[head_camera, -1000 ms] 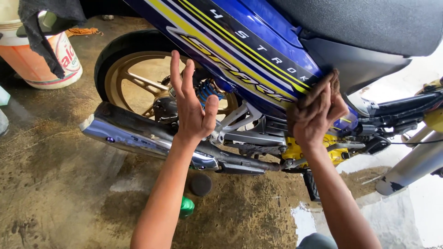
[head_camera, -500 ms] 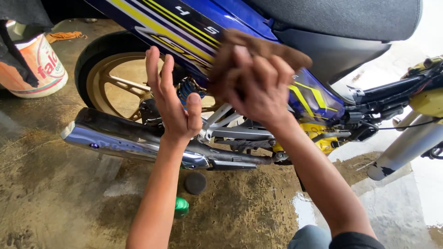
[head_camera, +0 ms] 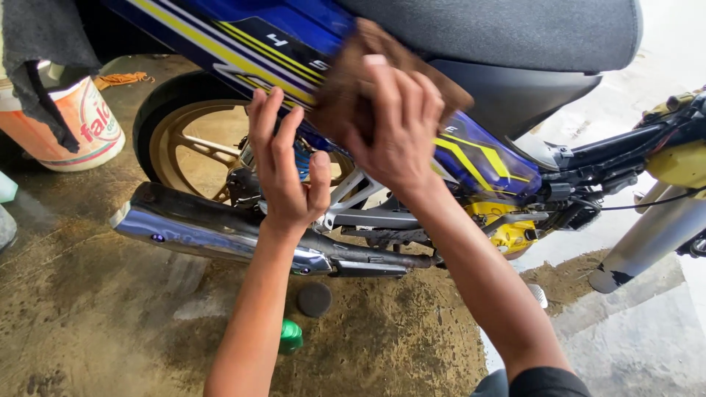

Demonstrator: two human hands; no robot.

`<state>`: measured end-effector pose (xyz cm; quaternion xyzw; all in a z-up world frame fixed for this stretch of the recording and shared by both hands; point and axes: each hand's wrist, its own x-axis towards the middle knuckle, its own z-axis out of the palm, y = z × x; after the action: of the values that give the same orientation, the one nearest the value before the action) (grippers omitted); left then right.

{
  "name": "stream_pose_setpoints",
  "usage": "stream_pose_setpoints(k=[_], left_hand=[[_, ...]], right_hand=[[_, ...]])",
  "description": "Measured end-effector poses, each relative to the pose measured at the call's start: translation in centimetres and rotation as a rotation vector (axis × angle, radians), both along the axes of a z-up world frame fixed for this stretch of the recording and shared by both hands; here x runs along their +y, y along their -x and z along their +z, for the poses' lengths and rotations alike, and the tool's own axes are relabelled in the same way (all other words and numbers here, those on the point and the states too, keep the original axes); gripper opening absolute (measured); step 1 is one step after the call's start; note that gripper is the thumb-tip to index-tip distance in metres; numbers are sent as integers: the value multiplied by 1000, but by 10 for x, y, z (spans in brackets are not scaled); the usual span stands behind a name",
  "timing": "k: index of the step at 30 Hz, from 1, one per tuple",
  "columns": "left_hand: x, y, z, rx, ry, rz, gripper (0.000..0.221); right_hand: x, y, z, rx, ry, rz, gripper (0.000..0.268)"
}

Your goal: The person wipes the side panel and engine area of a blue and yellow motorcycle using a brown cloth. The person holds the motorcycle with one hand while scrubbing the surface with the other.

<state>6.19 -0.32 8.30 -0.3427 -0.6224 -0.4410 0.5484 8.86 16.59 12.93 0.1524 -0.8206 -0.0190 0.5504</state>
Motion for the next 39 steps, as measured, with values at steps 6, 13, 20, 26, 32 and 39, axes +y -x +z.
stream_pose_setpoints(k=[6,13,20,26,32,39], left_hand=[[0,-16,11,-22,-16,-2,43],[-5,10,7,112,-70,-12,48],[-24,-4,13,-112,-53,43,51],[-27,5,7,-162,18,23,55],[-28,19,-5,-294,192,-5,67],[-26,20,-7,-317,180,-40,67]], right_hand=[[-8,-21,21,8,-13,-30,74],[50,4,-22,185,80,-11,66],[-62,18,59,-40,-100,143,67],[-46,10,66,-74,-182,174,70],[34,-21,9,-69,-106,165,62],[-5,-13,30,-71,-147,117,62]])
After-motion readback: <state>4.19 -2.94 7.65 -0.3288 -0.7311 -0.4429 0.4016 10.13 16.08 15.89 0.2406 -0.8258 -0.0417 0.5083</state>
